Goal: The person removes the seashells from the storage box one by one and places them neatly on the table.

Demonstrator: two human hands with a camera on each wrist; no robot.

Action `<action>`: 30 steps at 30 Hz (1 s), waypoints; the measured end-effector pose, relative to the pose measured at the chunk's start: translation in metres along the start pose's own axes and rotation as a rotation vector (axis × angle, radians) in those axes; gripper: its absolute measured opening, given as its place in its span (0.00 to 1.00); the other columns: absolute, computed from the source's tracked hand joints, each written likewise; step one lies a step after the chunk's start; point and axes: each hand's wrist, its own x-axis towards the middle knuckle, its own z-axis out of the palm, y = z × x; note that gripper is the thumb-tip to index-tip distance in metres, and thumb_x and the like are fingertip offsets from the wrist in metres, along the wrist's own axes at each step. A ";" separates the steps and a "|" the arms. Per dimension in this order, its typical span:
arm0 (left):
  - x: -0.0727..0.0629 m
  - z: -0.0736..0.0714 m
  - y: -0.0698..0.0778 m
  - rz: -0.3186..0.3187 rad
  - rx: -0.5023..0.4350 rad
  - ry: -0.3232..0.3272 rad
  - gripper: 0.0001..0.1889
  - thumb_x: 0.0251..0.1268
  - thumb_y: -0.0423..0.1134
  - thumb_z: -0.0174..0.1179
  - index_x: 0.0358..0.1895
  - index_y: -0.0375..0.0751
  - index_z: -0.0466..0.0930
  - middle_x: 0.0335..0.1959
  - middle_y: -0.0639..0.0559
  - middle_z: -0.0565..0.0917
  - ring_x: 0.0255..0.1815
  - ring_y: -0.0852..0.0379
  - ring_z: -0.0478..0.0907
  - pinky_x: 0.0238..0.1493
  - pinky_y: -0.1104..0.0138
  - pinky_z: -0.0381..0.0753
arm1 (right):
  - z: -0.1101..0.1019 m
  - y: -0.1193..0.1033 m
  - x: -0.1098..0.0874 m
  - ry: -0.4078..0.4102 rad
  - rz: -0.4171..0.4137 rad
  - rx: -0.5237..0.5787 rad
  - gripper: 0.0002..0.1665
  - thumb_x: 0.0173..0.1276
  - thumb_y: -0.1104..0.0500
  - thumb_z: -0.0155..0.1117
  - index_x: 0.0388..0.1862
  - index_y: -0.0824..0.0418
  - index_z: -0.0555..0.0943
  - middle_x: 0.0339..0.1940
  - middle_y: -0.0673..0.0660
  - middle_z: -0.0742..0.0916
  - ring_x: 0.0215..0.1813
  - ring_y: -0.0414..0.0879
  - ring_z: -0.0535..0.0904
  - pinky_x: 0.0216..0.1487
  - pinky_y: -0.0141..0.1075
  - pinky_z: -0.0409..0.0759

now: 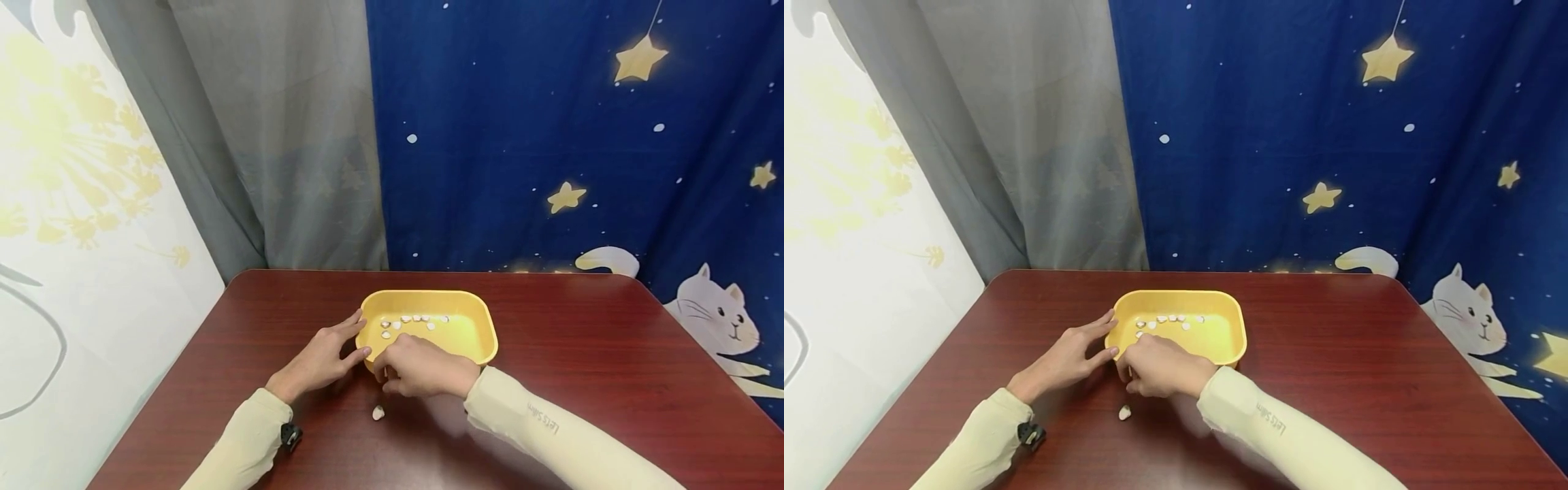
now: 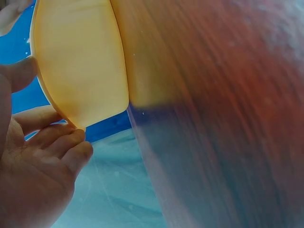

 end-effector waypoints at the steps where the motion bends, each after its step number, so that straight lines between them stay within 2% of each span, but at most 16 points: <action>1: 0.000 0.000 0.000 0.000 0.003 0.000 0.33 0.71 0.49 0.61 0.71 0.31 0.70 0.77 0.38 0.65 0.73 0.44 0.71 0.68 0.51 0.76 | -0.003 0.002 0.000 -0.012 -0.012 0.011 0.03 0.61 0.59 0.75 0.33 0.52 0.88 0.25 0.41 0.86 0.29 0.30 0.76 0.34 0.21 0.75; 7: 0.000 -0.003 0.000 -0.007 0.006 -0.004 0.33 0.71 0.50 0.61 0.71 0.31 0.69 0.78 0.39 0.64 0.74 0.44 0.71 0.69 0.51 0.76 | -0.023 0.013 0.002 -0.045 -0.026 0.020 0.03 0.62 0.57 0.74 0.35 0.52 0.88 0.27 0.42 0.87 0.33 0.37 0.82 0.39 0.25 0.78; 12: 0.001 -0.004 0.000 -0.015 -0.001 -0.017 0.33 0.72 0.50 0.61 0.72 0.32 0.68 0.78 0.39 0.64 0.74 0.44 0.70 0.70 0.51 0.75 | -0.037 0.024 0.009 -0.067 -0.031 -0.004 0.03 0.62 0.58 0.74 0.36 0.53 0.88 0.27 0.43 0.88 0.31 0.34 0.79 0.37 0.26 0.79; 18: 0.001 -0.003 -0.001 -0.035 -0.006 -0.032 0.33 0.72 0.50 0.60 0.73 0.33 0.68 0.78 0.39 0.64 0.75 0.44 0.70 0.71 0.51 0.73 | -0.051 0.036 0.023 -0.069 -0.013 0.010 0.05 0.63 0.60 0.73 0.38 0.56 0.89 0.29 0.46 0.88 0.29 0.35 0.78 0.35 0.26 0.79; 25: 0.002 -0.001 0.001 -0.031 -0.007 -0.032 0.33 0.72 0.50 0.60 0.72 0.33 0.68 0.78 0.38 0.64 0.75 0.43 0.69 0.71 0.50 0.73 | -0.047 0.053 0.044 -0.070 0.034 0.016 0.06 0.63 0.57 0.74 0.36 0.58 0.89 0.28 0.49 0.88 0.26 0.36 0.77 0.30 0.26 0.77; 30: 0.000 0.000 0.002 -0.047 -0.013 -0.037 0.33 0.72 0.49 0.61 0.72 0.33 0.68 0.78 0.39 0.64 0.75 0.44 0.69 0.72 0.50 0.73 | -0.038 0.062 0.055 -0.098 0.084 0.000 0.04 0.63 0.59 0.75 0.35 0.57 0.90 0.29 0.49 0.88 0.28 0.37 0.78 0.32 0.28 0.79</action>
